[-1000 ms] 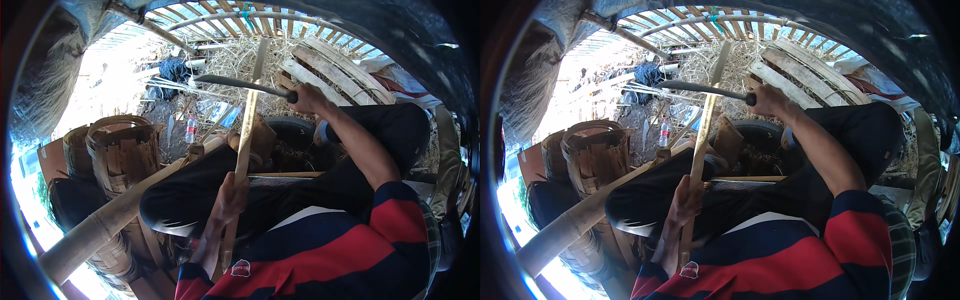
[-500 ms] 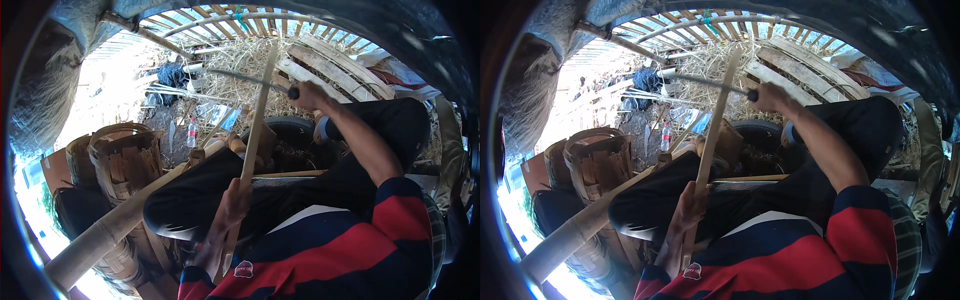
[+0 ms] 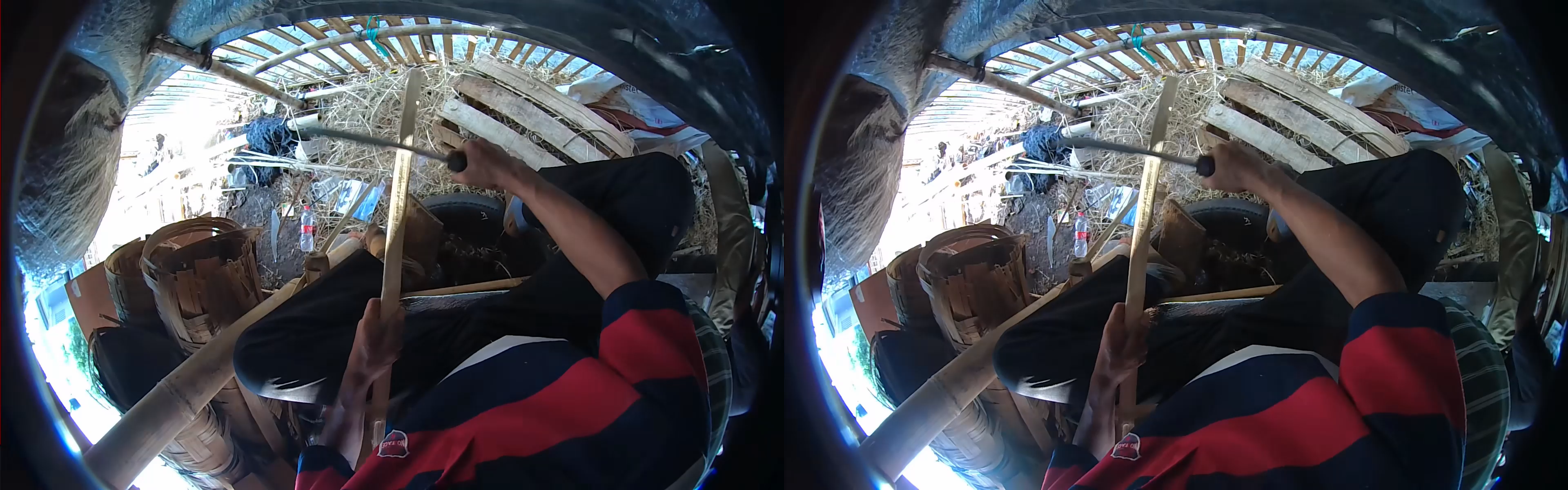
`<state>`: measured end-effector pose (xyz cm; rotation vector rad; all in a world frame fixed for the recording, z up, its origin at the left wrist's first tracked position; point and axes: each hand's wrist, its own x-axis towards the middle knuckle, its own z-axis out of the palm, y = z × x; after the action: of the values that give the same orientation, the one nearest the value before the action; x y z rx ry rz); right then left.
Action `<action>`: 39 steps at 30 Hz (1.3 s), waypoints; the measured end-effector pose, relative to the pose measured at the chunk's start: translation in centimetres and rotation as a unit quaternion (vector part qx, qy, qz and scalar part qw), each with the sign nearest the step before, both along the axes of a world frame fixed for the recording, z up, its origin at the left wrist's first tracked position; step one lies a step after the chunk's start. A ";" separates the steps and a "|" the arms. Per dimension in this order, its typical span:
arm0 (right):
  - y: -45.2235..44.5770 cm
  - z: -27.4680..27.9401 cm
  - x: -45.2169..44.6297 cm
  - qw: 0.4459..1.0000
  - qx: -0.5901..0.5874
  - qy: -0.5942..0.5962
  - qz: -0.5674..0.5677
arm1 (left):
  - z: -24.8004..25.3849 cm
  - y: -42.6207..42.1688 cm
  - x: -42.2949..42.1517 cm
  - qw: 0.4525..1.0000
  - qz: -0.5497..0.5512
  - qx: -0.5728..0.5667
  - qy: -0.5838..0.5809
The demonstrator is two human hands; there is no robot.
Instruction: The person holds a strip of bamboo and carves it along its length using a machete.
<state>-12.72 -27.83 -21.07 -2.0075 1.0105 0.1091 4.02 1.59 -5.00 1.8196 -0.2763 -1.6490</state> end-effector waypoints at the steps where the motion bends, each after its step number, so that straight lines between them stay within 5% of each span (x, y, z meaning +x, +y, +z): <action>1: 0.6 1.0 0.4 0.999 -0.008 -0.030 0.038 | 0.1 0.0 0.0 1.000 -0.001 0.003 0.000; 5: -1.6 0.3 -1.0 0.996 -0.047 -0.029 0.068 | -0.1 0.6 0.1 0.994 -0.089 -0.020 -0.061; 7: -3.4 -2.2 -2.1 0.989 0.000 0.115 -0.090 | -0.6 1.0 0.2 0.990 -0.124 -0.021 -0.060; 9: -3.6 -3.7 -3.3 0.986 -0.054 0.094 -0.125 | -0.8 1.3 0.2 0.994 -0.101 -0.021 0.022; 12: -2.4 -2.1 -2.4 0.990 0.011 0.080 -0.114 | 0.1 0.9 0.3 0.993 0.003 -0.002 0.120; 19: -0.3 0.3 -1.7 0.994 -0.053 -0.052 0.077 | 0.0 0.2 -0.2 0.997 -0.074 -0.031 0.020; 25: -3.7 -6.8 -4.0 0.973 0.033 0.089 -0.211 | 0.1 0.3 -0.4 0.996 -0.066 0.049 0.039; 31: -3.1 -4.3 -4.9 0.984 -0.017 0.002 -0.175 | 1.0 -0.2 -0.5 0.995 -0.097 0.018 0.020; 33: -3.7 -2.6 -5.4 0.984 -0.017 0.107 -0.139 | 1.4 0.2 -0.4 0.995 -0.090 0.017 0.041; 39: -3.7 -4.7 -6.5 0.965 -0.029 0.090 -0.244 | -1.2 1.7 0.7 0.987 -0.087 -0.041 0.132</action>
<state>-19.20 -31.55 -25.74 -1.7640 1.6116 -0.0063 4.69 3.29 -6.20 1.5310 -0.3883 -1.9478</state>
